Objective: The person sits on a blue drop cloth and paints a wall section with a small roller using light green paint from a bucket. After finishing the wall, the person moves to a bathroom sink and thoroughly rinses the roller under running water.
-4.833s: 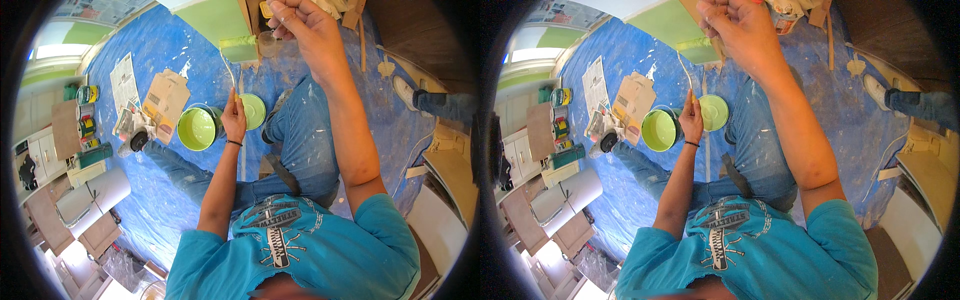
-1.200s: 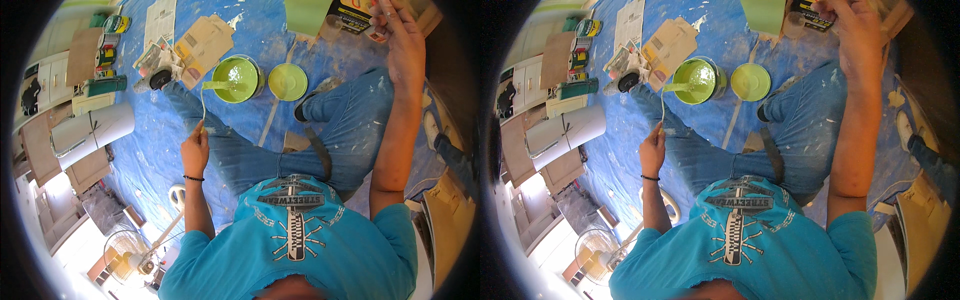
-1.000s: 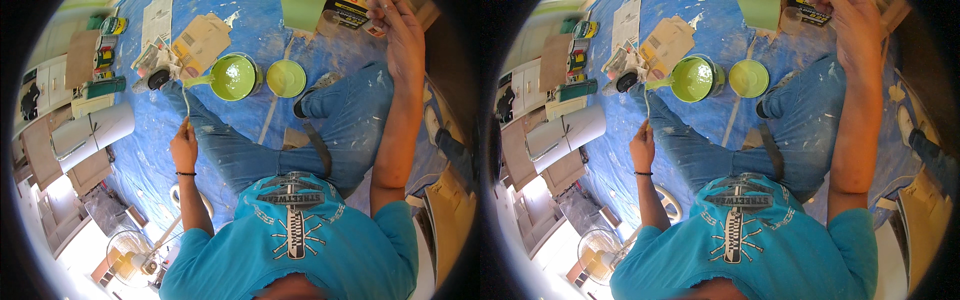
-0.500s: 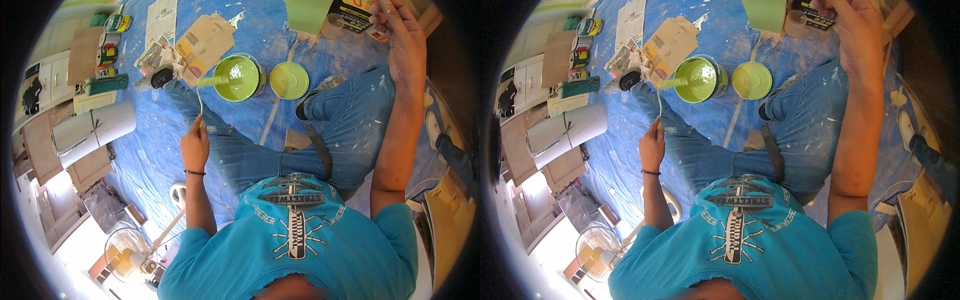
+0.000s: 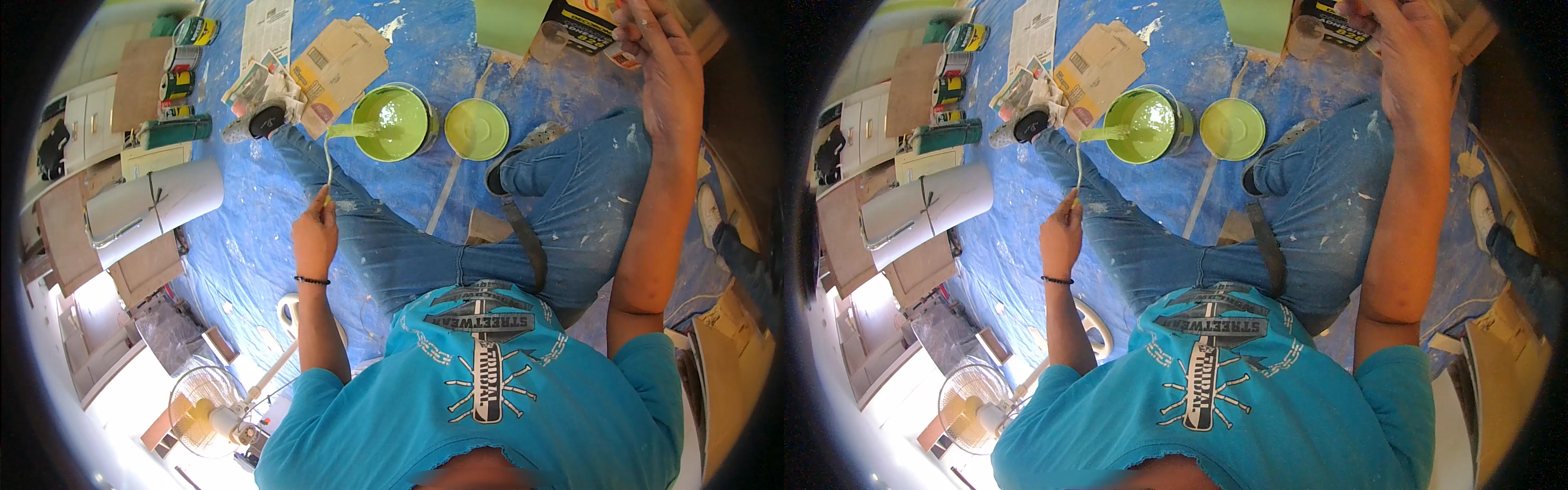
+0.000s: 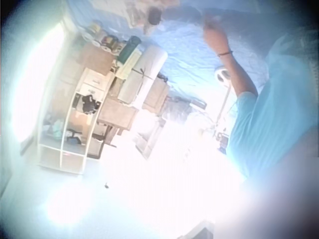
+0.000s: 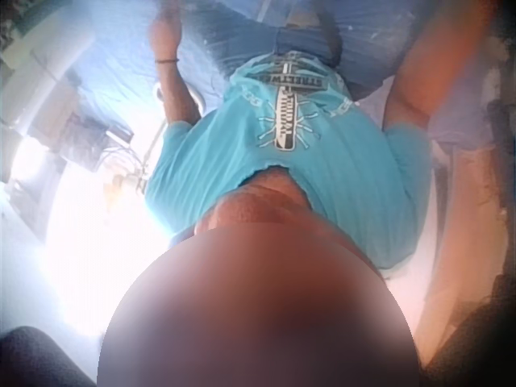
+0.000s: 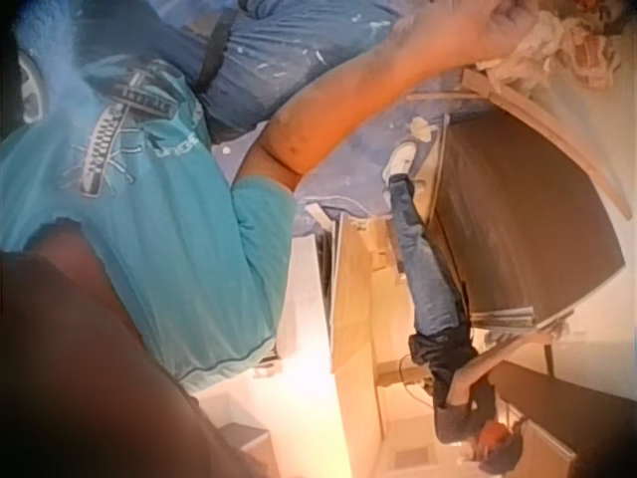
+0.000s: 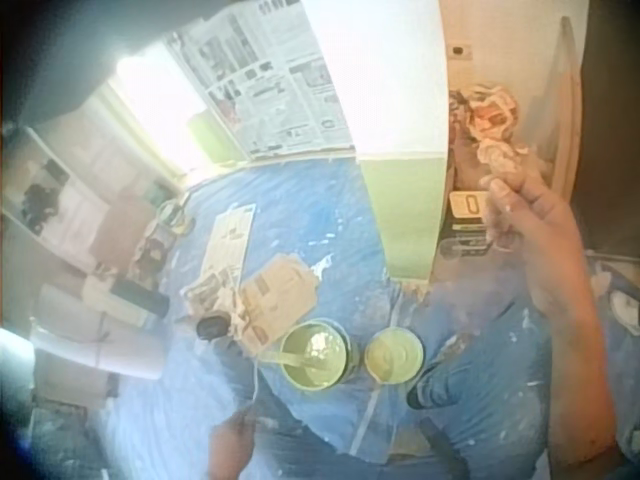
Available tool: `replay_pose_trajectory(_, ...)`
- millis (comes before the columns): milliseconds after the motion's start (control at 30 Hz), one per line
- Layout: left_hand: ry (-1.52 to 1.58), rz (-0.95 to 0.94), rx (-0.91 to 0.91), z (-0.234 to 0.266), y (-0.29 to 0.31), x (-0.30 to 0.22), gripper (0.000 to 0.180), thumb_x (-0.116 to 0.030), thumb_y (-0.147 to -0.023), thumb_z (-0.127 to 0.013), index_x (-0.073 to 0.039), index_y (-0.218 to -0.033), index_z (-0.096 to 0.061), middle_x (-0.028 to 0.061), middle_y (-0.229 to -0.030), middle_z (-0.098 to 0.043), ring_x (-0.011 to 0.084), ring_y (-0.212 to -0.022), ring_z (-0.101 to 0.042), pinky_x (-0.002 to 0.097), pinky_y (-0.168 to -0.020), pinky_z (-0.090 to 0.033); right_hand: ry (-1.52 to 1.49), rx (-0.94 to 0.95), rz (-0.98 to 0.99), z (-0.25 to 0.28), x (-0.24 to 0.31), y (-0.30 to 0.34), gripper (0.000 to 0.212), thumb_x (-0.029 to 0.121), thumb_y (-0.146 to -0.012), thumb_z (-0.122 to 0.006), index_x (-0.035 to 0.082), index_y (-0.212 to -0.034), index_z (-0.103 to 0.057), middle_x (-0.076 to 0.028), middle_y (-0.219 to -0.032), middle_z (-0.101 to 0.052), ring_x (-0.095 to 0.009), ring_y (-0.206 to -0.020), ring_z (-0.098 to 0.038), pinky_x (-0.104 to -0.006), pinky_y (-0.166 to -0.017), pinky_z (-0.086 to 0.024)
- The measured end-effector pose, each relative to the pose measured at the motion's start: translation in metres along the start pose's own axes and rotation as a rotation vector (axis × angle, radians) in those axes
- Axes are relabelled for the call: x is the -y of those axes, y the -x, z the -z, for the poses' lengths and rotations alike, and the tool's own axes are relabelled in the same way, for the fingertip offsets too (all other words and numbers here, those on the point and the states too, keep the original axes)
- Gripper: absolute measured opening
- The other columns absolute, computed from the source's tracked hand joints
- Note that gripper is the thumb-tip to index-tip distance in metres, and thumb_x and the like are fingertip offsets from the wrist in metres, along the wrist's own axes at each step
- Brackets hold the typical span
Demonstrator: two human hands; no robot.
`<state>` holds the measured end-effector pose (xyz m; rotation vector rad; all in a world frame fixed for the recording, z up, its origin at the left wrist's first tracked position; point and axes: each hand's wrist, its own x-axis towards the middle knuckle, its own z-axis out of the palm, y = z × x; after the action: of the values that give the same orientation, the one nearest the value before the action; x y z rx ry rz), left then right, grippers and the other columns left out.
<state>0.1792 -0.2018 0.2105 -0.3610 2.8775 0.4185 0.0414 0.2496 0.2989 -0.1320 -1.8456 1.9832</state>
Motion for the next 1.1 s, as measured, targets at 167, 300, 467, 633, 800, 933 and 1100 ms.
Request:
replay_pose_trajectory(167,-0.084,0.065,-0.061,0.016,-0.012,0.008,0.038,-0.026,-0.102,-0.062,-0.016,-0.138,-0.069,0.0224,-0.091,-0.075,0.0403,-0.080,-0.073,0.0488,-0.073,-0.055,0.009,-0.034,-0.092,0.004,0.000,-0.004,0.018,0.022,-0.107,-0.064,0.007,-0.114,-0.069,0.006,-0.083,-0.062,-0.004,-0.073,-0.055,-0.0200,-0.066,-0.042)
replay_pose_trajectory(300,-0.040,-0.017,-0.124,0.029,-0.002,0.004,0.038,-0.026,-0.102,-0.062,-0.017,-0.138,-0.070,0.0218,-0.093,-0.076,0.0392,-0.084,-0.074,0.0483,-0.076,-0.057,0.026,-0.050,-0.029,0.002,0.000,0.002,0.018,0.023,-0.107,-0.064,0.007,-0.114,-0.070,0.005,-0.084,-0.063,-0.004,-0.073,-0.056,-0.0203,-0.066,-0.043)
replay_pose_trajectory(467,-0.025,0.060,0.075,0.024,0.012,-0.006,0.037,-0.024,-0.101,-0.064,-0.015,-0.136,-0.071,0.0228,-0.095,-0.076,0.0403,-0.087,-0.074,0.0464,-0.078,-0.057,0.038,-0.032,0.009,-0.002,0.003,0.004,0.018,0.023,-0.107,-0.064,0.007,-0.113,-0.070,0.005,-0.084,-0.063,-0.005,-0.072,-0.056,-0.0207,-0.066,-0.043)
replay_pose_trajectory(633,0.021,0.027,-0.002,-0.001,-0.005,-0.019,0.036,-0.023,-0.101,-0.064,-0.013,-0.136,-0.070,0.0237,-0.098,-0.075,0.0418,-0.091,-0.073,0.0458,-0.079,-0.057,-0.006,0.010,0.014,-0.001,0.003,0.003,0.018,0.024,-0.107,-0.064,0.008,-0.112,-0.070,0.005,-0.085,-0.064,-0.005,-0.073,-0.056,-0.0206,-0.067,-0.043)
replay_pose_trajectory(800,0.042,-0.035,0.008,-0.008,-0.004,-0.029,0.037,-0.023,-0.102,-0.064,-0.013,-0.137,-0.070,0.0238,-0.101,-0.075,0.0416,-0.093,-0.074,0.0462,-0.079,-0.057,0.073,-0.078,-0.051,0.004,-0.002,0.001,0.018,0.024,-0.107,-0.064,0.008,-0.112,-0.070,0.005,-0.085,-0.065,-0.005,-0.072,-0.057,-0.0205,-0.067,-0.043)
replay_pose_trajectory(933,0.016,0.003,0.102,-0.001,0.010,-0.022,0.037,-0.024,-0.102,-0.064,-0.014,-0.138,-0.069,0.0234,-0.099,-0.075,0.0405,-0.091,-0.074,0.0455,-0.079,-0.057,0.041,-0.037,-0.010,0.001,0.001,0.001,0.018,0.024,-0.106,-0.064,0.008,-0.112,-0.071,0.005,-0.085,-0.065,-0.005,-0.072,-0.057,-0.0206,-0.065,-0.043)
replay_pose_trajectory(1100,0.021,0.042,0.075,0.006,0.011,0.002,0.038,-0.025,-0.102,-0.064,-0.014,-0.138,-0.069,0.0223,-0.096,-0.075,0.0401,-0.086,-0.073,0.0454,-0.077,-0.056,0.067,0.023,0.032,-0.002,0.005,0.003,0.020,0.024,-0.106,-0.064,0.007,-0.112,-0.071,0.004,-0.084,-0.065,-0.005,-0.071,-0.058,-0.0210,-0.065,-0.044)
